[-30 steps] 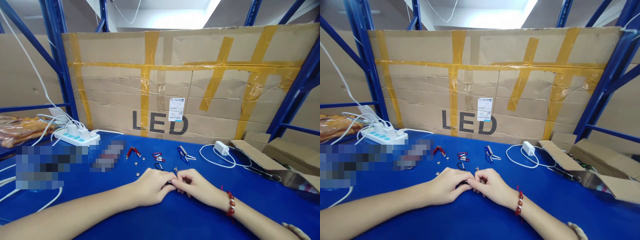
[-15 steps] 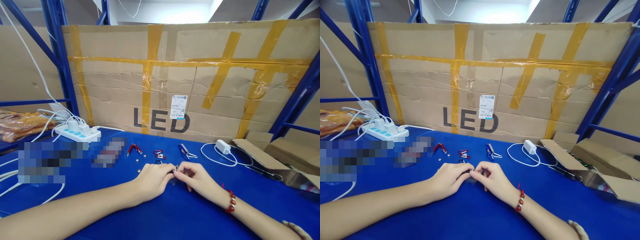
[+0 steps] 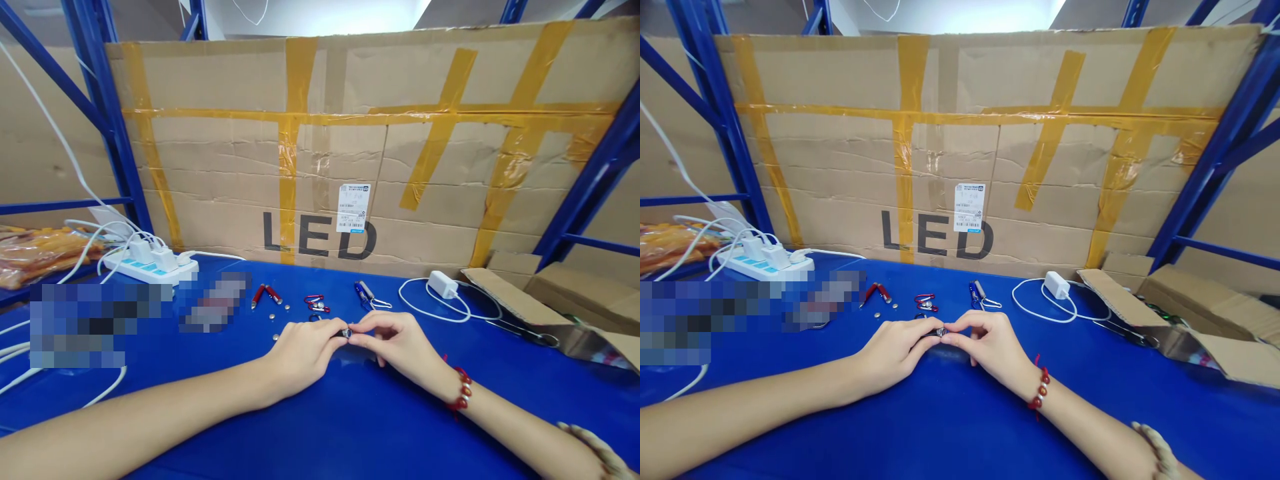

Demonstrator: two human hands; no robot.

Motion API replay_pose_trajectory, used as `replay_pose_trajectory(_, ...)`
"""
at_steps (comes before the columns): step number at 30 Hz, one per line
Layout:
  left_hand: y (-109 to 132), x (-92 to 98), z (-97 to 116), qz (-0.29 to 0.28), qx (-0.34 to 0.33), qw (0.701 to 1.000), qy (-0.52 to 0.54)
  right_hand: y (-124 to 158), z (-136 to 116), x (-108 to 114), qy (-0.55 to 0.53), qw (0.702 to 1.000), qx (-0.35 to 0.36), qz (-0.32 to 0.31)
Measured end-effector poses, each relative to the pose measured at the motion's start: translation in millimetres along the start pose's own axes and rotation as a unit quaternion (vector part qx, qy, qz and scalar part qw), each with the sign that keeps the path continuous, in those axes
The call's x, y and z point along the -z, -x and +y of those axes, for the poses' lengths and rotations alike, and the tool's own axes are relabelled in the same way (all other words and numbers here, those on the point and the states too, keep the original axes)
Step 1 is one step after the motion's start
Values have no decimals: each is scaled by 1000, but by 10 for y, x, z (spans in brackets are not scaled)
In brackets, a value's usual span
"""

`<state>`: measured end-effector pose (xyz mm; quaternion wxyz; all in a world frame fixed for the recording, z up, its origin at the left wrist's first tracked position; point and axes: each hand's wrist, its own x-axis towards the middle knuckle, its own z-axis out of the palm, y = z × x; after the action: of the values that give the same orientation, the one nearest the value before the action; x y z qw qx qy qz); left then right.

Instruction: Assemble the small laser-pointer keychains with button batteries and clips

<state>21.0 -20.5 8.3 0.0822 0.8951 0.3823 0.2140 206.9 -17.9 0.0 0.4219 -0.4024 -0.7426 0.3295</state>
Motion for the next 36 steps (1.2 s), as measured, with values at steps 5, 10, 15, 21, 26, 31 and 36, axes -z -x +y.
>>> replay_pose_trajectory(5,-8,-12,-29,4,11,1000,4,1,9,-1,3,1000,-24,10)
replay_pose_trajectory(10,-21,-54,-64,-5,14,999,31,8,13,3,15,999,-33,7)
replay_pose_trajectory(15,-17,-84,-85,10,-15,999,48,-2,-10,12,7,999,-31,17)
replay_pose_trajectory(21,-26,-46,-106,-41,-49,996,59,-25,-49,30,-42,997,-59,-19)
replay_pose_trajectory(26,-29,-55,-139,-45,-89,993,60,-20,-40,29,-57,994,-75,-51)
replay_pose_trajectory(31,-13,-51,-132,-39,-105,992,60,10,-31,2,-48,995,-64,-52)
replay_pose_trajectory(36,-14,-57,-141,-32,-109,992,63,37,-5,8,-3,998,-31,-47)
